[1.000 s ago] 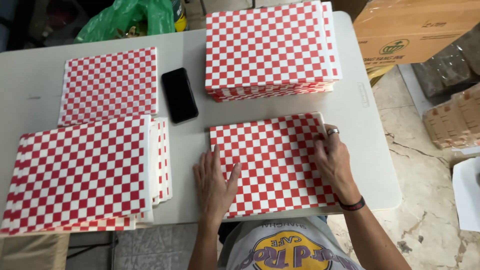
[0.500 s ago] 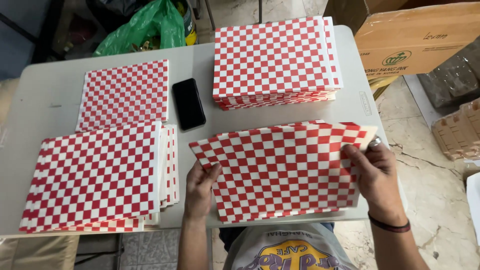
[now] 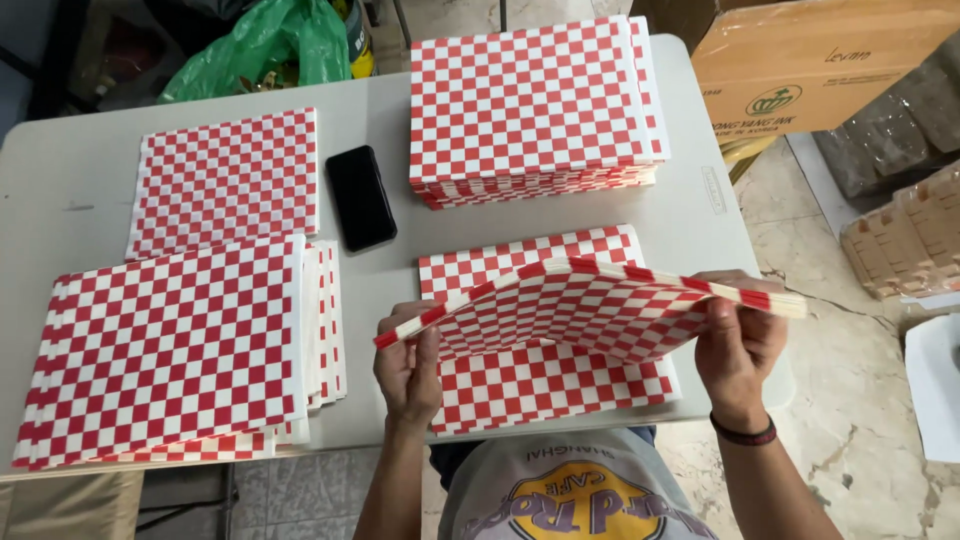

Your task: Folding and stacking checkered paper sheets on a table

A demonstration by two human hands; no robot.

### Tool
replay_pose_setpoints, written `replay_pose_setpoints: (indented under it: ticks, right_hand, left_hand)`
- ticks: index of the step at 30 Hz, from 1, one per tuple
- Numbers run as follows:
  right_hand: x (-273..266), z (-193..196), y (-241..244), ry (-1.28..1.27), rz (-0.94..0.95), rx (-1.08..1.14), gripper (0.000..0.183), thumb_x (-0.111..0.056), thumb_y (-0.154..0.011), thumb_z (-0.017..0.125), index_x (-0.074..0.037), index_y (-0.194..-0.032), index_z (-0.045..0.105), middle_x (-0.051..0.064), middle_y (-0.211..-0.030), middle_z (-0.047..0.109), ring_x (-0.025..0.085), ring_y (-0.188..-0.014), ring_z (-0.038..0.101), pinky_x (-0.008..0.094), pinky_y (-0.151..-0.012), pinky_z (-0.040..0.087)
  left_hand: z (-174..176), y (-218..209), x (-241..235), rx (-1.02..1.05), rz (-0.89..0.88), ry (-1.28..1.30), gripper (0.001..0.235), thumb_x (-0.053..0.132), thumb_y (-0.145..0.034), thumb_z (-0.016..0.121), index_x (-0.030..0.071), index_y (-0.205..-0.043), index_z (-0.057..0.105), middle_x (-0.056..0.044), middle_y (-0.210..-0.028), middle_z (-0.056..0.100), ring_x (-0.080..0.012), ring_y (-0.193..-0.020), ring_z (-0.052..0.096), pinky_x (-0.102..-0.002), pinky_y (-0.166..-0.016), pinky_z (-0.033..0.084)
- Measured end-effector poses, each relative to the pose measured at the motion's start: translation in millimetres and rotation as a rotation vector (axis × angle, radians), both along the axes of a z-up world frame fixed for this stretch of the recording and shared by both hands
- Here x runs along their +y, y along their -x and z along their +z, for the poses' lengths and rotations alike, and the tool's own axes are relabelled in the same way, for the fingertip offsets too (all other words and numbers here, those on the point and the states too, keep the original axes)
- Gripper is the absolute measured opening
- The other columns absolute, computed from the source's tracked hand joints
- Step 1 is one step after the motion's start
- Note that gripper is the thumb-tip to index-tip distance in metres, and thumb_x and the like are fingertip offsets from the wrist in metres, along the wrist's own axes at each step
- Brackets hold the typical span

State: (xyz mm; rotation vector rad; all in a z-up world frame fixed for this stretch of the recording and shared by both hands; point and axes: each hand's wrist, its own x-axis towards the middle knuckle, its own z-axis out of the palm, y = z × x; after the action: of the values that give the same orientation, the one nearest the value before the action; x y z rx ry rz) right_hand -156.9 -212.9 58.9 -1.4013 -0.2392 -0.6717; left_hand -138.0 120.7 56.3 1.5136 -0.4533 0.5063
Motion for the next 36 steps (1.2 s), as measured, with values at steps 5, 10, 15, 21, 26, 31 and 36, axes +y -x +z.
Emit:
replay_pose_setpoints:
  ticks: [5, 10, 15, 21, 26, 31, 36]
  right_hand:
    - [-13.0, -37.0, -6.3, 0.011, 0.018, -0.037, 0.022, -0.019, -0.107, 0.055, -0.005, -0.123, 0.053, 0.013, -0.112, 0.064, 0.025, -0.105, 0.064, 0.037, -0.097, 0.056]
    - [-4.1, -52.8, -1.5, 0.007, -0.033, 0.034, 0.028, -0.017, -0.107, 0.052, -0.005, -0.133, 0.053, 0.01, -0.131, 0.061, 0.024, -0.124, 0.059, 0.038, -0.113, 0.048]
    - [-6.5, -32.3, -14.7, 0.182, -0.054, 0.008, 0.02, -0.02, -0.11, 0.049, -0.006, -0.122, 0.057, 0.008, -0.119, 0.062, 0.021, -0.11, 0.059, 0.034, -0.102, 0.047]
    - [-16.7, -60.9, -14.8, 0.185, -0.071, 0.193, 0.03, -0.023, -0.109, 0.05, -0.004, -0.131, 0.056, 0.012, -0.128, 0.065, 0.024, -0.12, 0.062, 0.036, -0.103, 0.052]
    - [-12.1, -52.1, -11.7, 0.299, -0.159, 0.102, 0.029, -0.023, -0.11, 0.047, -0.004, -0.13, 0.055, 0.011, -0.126, 0.062, 0.023, -0.116, 0.061, 0.035, -0.101, 0.05]
    - [3.6, -29.5, -13.7, 0.232, -0.014, 0.057, 0.032, -0.028, -0.11, 0.045, -0.003, -0.12, 0.061, 0.012, -0.114, 0.067, 0.025, -0.105, 0.065, 0.036, -0.094, 0.052]
    - [8.1, -47.0, -18.8, 0.091, 0.04, 0.011, 0.019, -0.017, -0.107, 0.037, -0.004, -0.116, 0.047, 0.014, -0.112, 0.06, 0.027, -0.101, 0.06, 0.038, -0.089, 0.05]
  left_hand:
    - [-17.2, -1.7, 3.2, 0.014, -0.088, 0.085, 0.016, 0.012, -0.106, 0.047, 0.007, -0.12, 0.053, -0.011, -0.113, 0.062, -0.0222, -0.103, 0.063, -0.033, -0.087, 0.061]
    - [-46.9, 7.2, 2.4, 0.107, -0.062, 0.047, 0.037, 0.019, -0.108, 0.048, 0.003, -0.141, 0.045, -0.014, -0.13, 0.063, -0.0272, -0.122, 0.064, -0.041, -0.103, 0.059]
    - [-44.5, -1.1, 3.1, 0.017, 0.02, -0.017, 0.04, 0.023, -0.108, 0.049, 0.003, -0.142, 0.043, -0.014, -0.132, 0.061, -0.0256, -0.122, 0.063, -0.038, -0.103, 0.059]
    - [-66.4, -2.8, 6.3, 0.091, -0.018, 0.049, 0.037, 0.018, -0.107, 0.048, 0.002, -0.14, 0.044, -0.014, -0.129, 0.061, -0.0262, -0.121, 0.062, -0.039, -0.102, 0.057]
    - [-65.1, -3.8, 7.4, 0.044, 0.01, 0.033, 0.036, 0.02, -0.107, 0.048, 0.005, -0.139, 0.043, -0.011, -0.123, 0.062, -0.0227, -0.111, 0.066, -0.037, -0.093, 0.063]
    - [-54.4, -3.3, 11.2, 0.076, -0.002, -0.047, 0.026, 0.022, -0.108, 0.041, 0.007, -0.126, 0.05, -0.007, -0.113, 0.059, -0.0183, -0.102, 0.06, -0.03, -0.084, 0.056]
    - [-83.7, -2.2, 15.9, 0.102, 0.083, -0.026, 0.043, 0.022, -0.107, 0.044, 0.003, -0.145, 0.041, -0.012, -0.129, 0.057, -0.0227, -0.117, 0.06, -0.036, -0.098, 0.058]
